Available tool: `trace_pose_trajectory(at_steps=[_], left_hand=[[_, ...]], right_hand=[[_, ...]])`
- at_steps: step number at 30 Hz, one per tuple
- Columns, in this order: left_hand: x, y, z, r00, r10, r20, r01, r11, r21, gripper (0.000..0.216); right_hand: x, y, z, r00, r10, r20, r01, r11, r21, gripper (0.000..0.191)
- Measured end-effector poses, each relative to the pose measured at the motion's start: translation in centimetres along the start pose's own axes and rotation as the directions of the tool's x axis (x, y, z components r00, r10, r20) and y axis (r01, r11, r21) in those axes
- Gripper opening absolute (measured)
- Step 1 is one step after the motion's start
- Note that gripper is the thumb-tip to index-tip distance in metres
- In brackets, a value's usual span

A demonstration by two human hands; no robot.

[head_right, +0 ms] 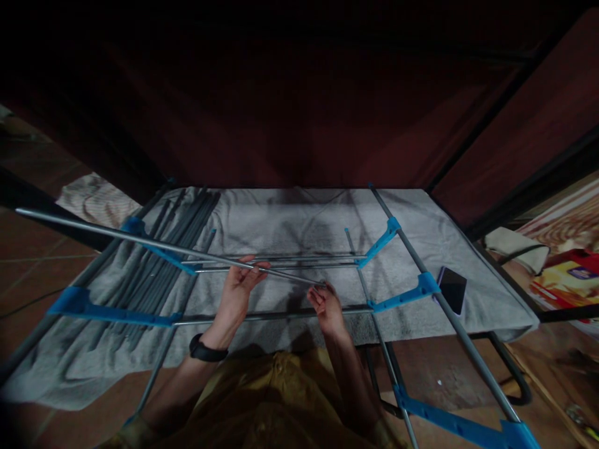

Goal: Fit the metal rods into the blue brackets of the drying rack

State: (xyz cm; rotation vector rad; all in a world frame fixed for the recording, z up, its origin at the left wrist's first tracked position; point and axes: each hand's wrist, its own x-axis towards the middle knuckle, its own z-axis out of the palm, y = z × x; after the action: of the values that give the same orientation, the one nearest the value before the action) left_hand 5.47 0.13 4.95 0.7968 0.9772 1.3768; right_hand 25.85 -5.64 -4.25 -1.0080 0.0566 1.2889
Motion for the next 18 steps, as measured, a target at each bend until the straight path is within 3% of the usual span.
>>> trace_pose_trajectory(at_steps=[7, 18], left_hand=[[0.0, -0.3, -0.1, 1.000, 0.009, 0.021, -0.010, 0.999, 0.034, 0.038], [0.1, -1.2, -0.1, 0.994, 0.082, 0.078, -0.098, 0.966, 0.241, 0.041]], right_hand=[[0.2, 0.6, -0.2, 0.999, 0.033, 0.006, -0.032, 0.999, -0.030, 0.029], [-0.8, 2.2, 0.5, 0.984, 0.160, 0.081, -0.150, 0.981, -0.125, 0.026]])
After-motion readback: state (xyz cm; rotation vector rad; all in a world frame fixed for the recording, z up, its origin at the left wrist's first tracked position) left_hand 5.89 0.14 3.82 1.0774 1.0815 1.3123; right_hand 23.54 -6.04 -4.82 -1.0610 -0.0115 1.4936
